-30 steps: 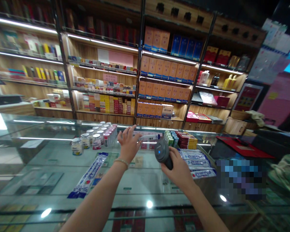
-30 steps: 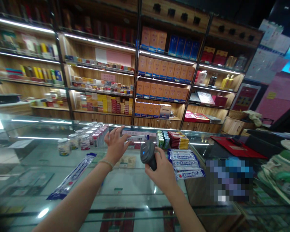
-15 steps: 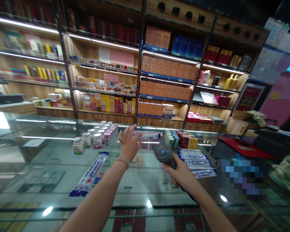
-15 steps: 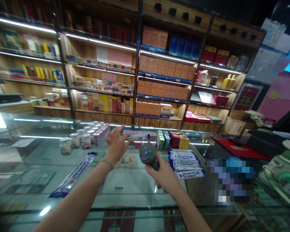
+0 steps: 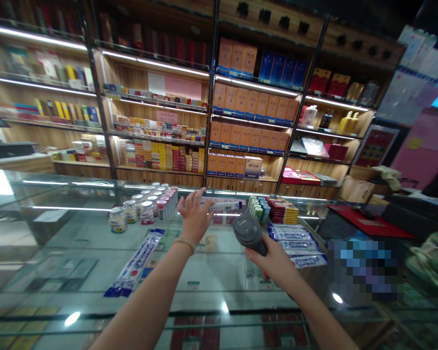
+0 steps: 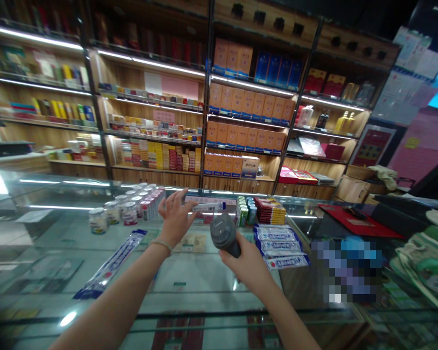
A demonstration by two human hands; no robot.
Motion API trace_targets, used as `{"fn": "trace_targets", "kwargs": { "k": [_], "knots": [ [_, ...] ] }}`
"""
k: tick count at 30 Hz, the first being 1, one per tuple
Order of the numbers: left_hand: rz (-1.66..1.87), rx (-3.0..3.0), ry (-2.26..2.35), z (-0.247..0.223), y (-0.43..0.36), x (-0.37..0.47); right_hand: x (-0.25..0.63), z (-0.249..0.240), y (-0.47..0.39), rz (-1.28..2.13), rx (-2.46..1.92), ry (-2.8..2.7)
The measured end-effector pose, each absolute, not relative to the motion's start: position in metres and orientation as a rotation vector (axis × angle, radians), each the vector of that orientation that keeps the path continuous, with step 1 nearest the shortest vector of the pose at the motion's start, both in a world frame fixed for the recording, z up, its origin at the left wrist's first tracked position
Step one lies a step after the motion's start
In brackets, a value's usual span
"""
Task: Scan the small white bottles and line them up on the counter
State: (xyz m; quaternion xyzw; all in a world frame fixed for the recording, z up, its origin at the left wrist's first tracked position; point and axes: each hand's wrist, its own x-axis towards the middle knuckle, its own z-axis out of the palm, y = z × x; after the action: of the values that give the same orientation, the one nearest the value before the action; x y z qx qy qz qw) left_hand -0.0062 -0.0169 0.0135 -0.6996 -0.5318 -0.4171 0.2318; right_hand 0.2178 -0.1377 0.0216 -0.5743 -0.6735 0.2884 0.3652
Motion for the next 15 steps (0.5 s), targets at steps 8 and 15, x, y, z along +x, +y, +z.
{"fn": "trace_targets", "kwargs": {
  "k": [8, 15],
  "knots": [
    [-1.145, -1.923, -1.470, 0.015, -0.018, -0.006, 0.214, 0.011, -0.124, 0.095, -1.648, -1.934],
    [-1.157, -1.930, -1.448, 0.013, -0.016, -0.008, 0.207, -0.009, -0.106, -0.293, -1.750, -2.057]
  ]
}}
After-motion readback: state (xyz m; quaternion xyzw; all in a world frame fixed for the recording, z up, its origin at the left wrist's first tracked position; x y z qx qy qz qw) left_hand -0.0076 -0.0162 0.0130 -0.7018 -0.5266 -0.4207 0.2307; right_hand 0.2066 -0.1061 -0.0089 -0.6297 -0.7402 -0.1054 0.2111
